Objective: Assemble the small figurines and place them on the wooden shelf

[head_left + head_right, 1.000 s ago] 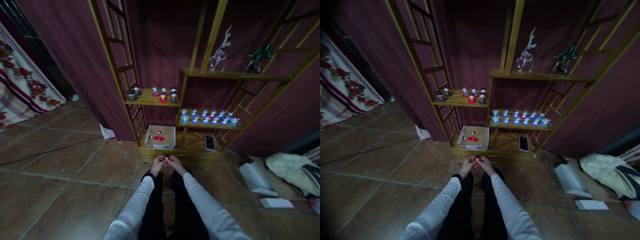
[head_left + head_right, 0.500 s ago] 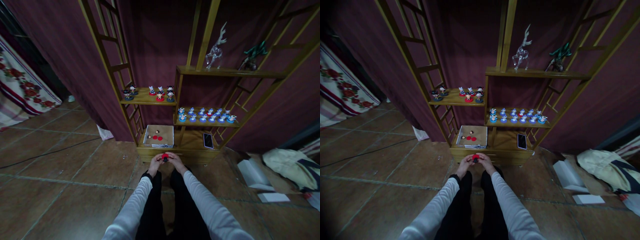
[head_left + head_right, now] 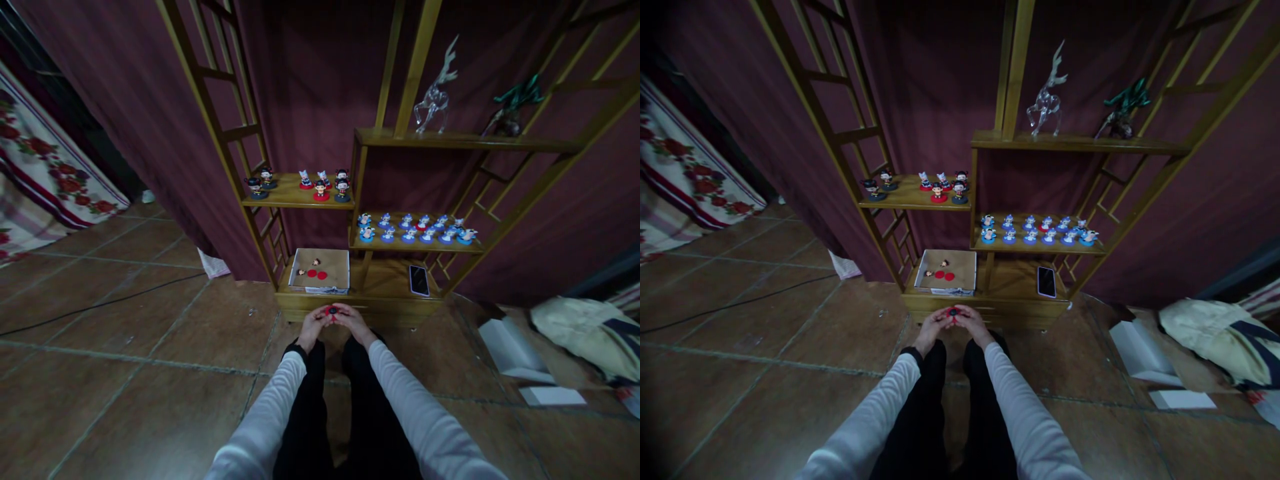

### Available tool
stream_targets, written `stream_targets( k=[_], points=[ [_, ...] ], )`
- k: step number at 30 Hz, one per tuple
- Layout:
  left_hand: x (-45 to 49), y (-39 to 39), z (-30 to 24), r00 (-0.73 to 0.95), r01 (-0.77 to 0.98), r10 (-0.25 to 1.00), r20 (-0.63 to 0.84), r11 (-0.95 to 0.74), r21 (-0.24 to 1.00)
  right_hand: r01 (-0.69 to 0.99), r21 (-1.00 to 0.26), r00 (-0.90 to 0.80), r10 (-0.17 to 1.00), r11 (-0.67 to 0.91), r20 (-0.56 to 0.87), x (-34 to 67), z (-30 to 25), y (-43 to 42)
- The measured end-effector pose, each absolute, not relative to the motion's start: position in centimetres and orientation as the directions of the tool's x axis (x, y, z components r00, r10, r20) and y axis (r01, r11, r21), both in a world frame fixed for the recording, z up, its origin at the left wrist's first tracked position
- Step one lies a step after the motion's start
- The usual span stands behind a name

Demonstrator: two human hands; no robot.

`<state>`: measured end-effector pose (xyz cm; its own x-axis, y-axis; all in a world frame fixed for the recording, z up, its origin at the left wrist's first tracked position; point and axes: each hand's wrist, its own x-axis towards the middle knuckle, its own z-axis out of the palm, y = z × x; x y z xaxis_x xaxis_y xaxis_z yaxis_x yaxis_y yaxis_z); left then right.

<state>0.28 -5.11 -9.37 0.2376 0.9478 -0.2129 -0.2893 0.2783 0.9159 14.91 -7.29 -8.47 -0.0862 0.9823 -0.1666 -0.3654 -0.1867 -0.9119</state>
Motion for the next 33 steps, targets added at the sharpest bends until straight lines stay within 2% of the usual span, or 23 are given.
stream_targets(
  k=[9,17,33],
  points=[
    [0.2,-5.4,-8.1,0.273,-0.220,0.925,-0.266,0.329,0.918,-0.345,-0.906,-0.120,0.969,-0.245,-0.217,14.8,-8.4,-7.3],
    [0.2,-5.5,-7.9,0.330,-0.170,0.911,-0.248,0.316,0.933,-0.303,-0.917,-0.139,0.964,-0.260,-0.228,14.8,-8.7,-7.2],
    [0.9,-5.5,-8.7,0.262,-0.172,0.927,-0.267,0.317,0.933,-0.140,-0.962,-0.044,0.973,-0.233,-0.228,13.8,-9.4,-6.8]
  ],
)
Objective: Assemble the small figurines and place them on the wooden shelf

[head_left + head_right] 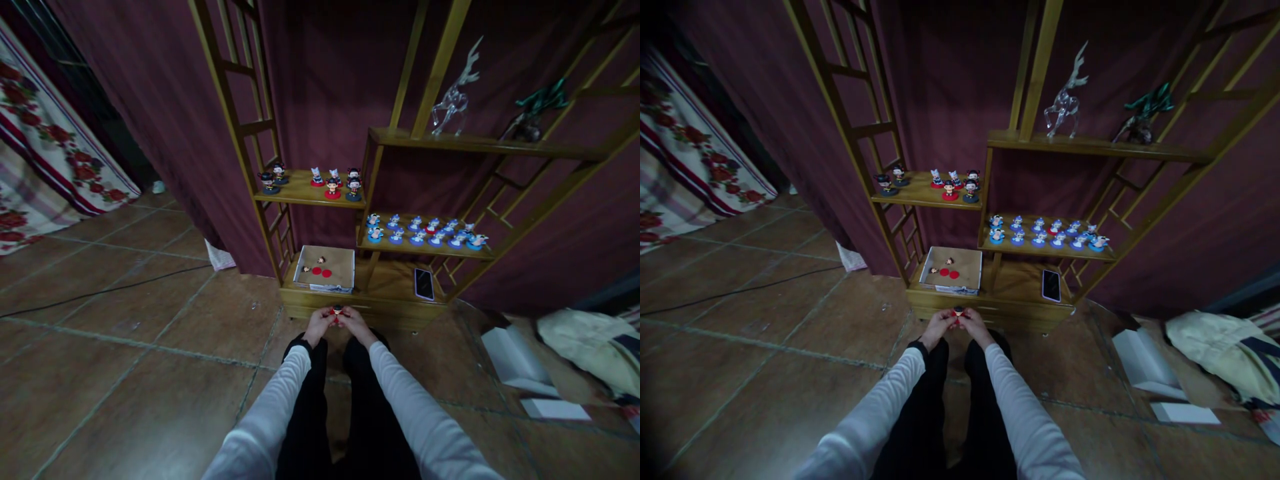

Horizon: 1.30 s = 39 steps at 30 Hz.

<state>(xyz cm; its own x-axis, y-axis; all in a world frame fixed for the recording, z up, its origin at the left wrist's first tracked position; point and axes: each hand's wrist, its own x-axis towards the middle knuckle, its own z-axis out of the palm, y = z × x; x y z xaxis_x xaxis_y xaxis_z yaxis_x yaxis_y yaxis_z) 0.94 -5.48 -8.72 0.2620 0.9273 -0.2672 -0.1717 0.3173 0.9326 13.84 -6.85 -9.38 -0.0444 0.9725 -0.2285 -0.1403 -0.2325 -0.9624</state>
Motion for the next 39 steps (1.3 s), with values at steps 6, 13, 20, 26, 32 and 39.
stream_targets(
  k=[6,13,20,26,32,39],
  points=[
    [1.2,-5.5,-9.5,0.215,-0.130,0.952,-0.219,0.250,0.959,-0.116,-0.964,-0.037,0.971,-0.241,-0.238,13.7,-8.8,-7.0],
    [1.1,-5.9,-8.7,0.162,0.001,0.983,-0.091,0.092,0.996,-0.229,-0.944,-0.046,0.972,-0.236,-0.232,14.3,-8.8,-7.2],
    [0.7,-6.8,-8.3,0.171,0.180,0.984,0.042,-0.073,0.981,-0.334,-0.910,-0.098,0.969,-0.245,-0.225,15.1,-9.2,-7.3],
    [0.7,-7.7,-8.0,0.207,0.461,0.962,0.181,-0.259,0.849,-0.355,-0.900,-0.089,0.967,-0.255,-0.239,15.2,-9.5,-7.3],
    [0.8,-8.5,-7.1,0.279,0.643,0.932,0.232,-0.361,0.675,-0.369,-0.890,-0.081,0.963,-0.268,-0.257,15.3,-10.2,-7.0],
    [0.5,-9.2,-5.7,0.388,0.746,0.878,0.281,-0.478,0.464,-0.384,-0.888,-0.081,0.967,-0.254,-0.242,15.5,-9.4,-7.2]
  ],
)
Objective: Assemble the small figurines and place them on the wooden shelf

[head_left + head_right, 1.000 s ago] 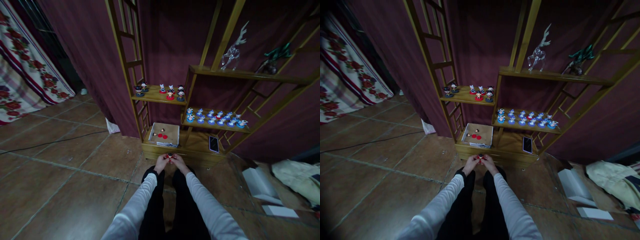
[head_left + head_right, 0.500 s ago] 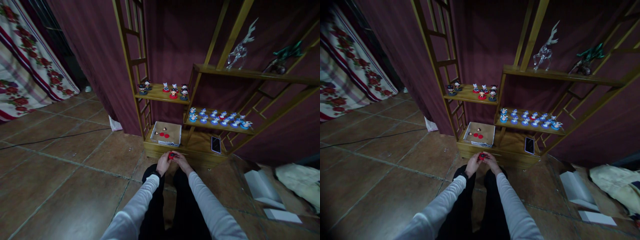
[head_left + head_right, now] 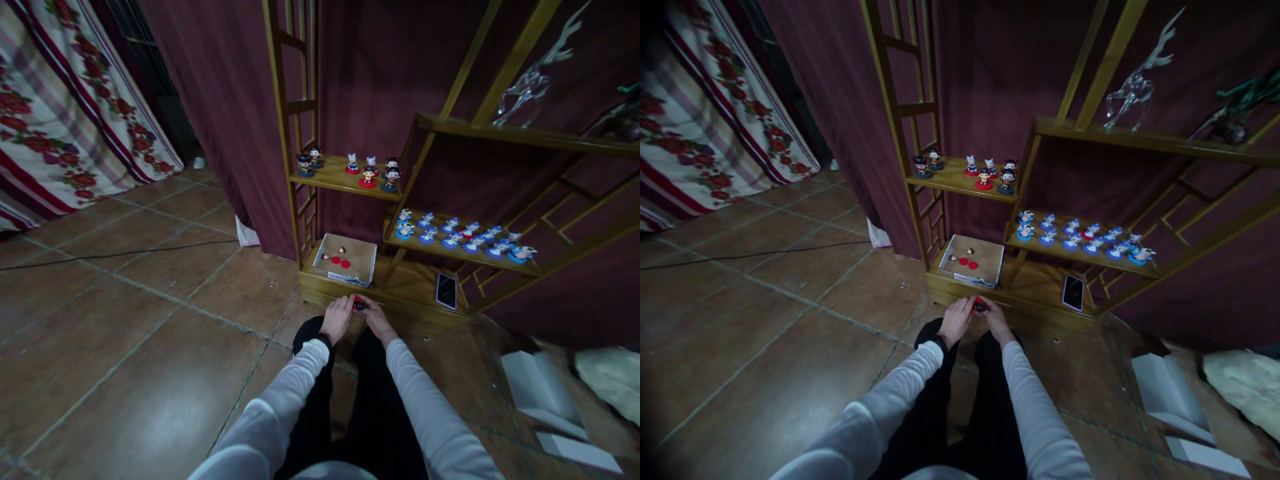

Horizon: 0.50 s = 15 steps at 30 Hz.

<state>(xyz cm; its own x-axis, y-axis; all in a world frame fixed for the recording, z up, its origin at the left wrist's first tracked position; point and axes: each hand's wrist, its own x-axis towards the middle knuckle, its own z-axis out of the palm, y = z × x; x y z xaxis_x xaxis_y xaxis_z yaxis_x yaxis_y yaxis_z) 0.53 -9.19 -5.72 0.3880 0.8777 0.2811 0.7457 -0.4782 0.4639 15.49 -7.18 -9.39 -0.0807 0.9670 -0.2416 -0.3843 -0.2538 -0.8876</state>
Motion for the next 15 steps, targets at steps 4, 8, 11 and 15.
stream_targets(
  k=[4,8,11,15],
  points=[
    [0.3,-9.1,-4.8,0.481,0.801,0.837,0.263,-0.541,0.256,-0.386,-0.891,-0.083,0.971,-0.237,-0.222,15.6,-9.2,-7.2],
    [0.0,-8.9,-4.3,0.549,0.804,0.794,0.263,-0.587,0.095,-0.390,-0.892,-0.073,0.973,-0.228,-0.217,15.6,-9.1,-7.3],
    [0.0,-8.8,-4.4,0.559,0.801,0.781,0.277,-0.596,0.064,-0.391,-0.890,-0.072,0.972,-0.233,-0.223,15.7,-9.0,-7.3],
    [0.0,-8.6,-4.7,0.557,0.803,0.782,0.279,-0.593,0.057,-0.376,-0.894,-0.075,0.969,-0.245,-0.234,15.7,-8.9,-7.2]
  ],
)
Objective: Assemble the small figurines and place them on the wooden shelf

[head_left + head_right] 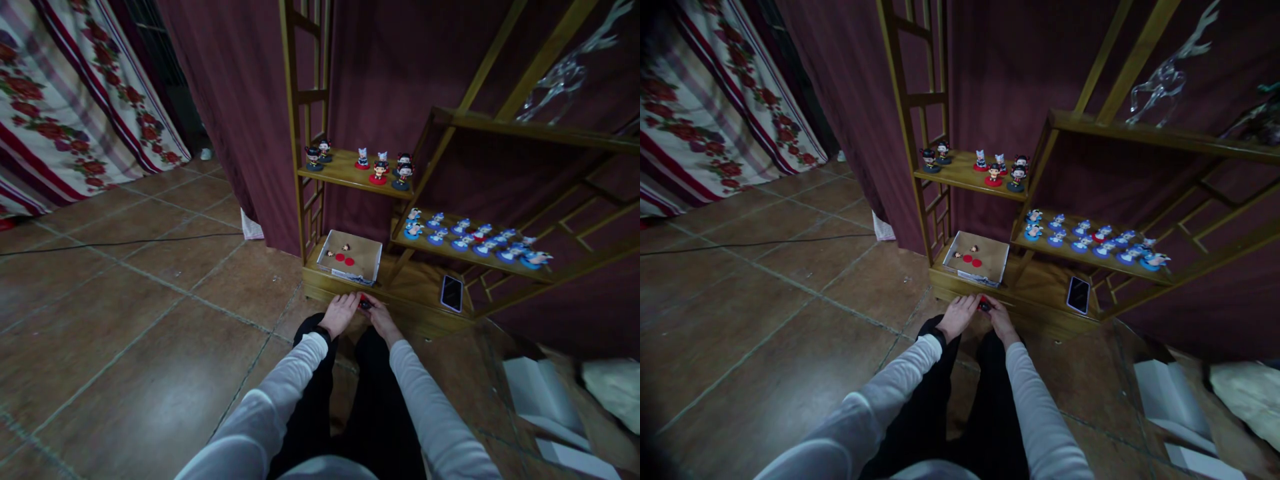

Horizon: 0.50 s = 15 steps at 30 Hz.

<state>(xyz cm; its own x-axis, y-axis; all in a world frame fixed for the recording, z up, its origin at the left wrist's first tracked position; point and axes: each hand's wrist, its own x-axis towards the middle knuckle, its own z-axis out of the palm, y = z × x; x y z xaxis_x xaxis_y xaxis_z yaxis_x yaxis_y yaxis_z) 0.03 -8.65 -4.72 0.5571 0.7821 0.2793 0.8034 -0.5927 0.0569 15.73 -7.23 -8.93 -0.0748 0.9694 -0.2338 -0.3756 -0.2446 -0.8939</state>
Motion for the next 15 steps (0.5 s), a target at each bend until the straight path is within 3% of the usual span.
stream_targets(
  k=[11,15],
  points=[
    [0.2,-8.5,-5.1,0.547,0.809,0.794,0.265,-0.583,0.074,-0.386,-0.885,-0.103,0.966,-0.260,-0.239,16.0,-9.9,-6.9],
    [0.0,-8.4,-5.3,0.526,0.797,0.815,0.244,-0.573,0.193,-0.387,-0.884,-0.112,0.965,-0.262,-0.237,15.9,-10.0,-6.8]
  ],
)
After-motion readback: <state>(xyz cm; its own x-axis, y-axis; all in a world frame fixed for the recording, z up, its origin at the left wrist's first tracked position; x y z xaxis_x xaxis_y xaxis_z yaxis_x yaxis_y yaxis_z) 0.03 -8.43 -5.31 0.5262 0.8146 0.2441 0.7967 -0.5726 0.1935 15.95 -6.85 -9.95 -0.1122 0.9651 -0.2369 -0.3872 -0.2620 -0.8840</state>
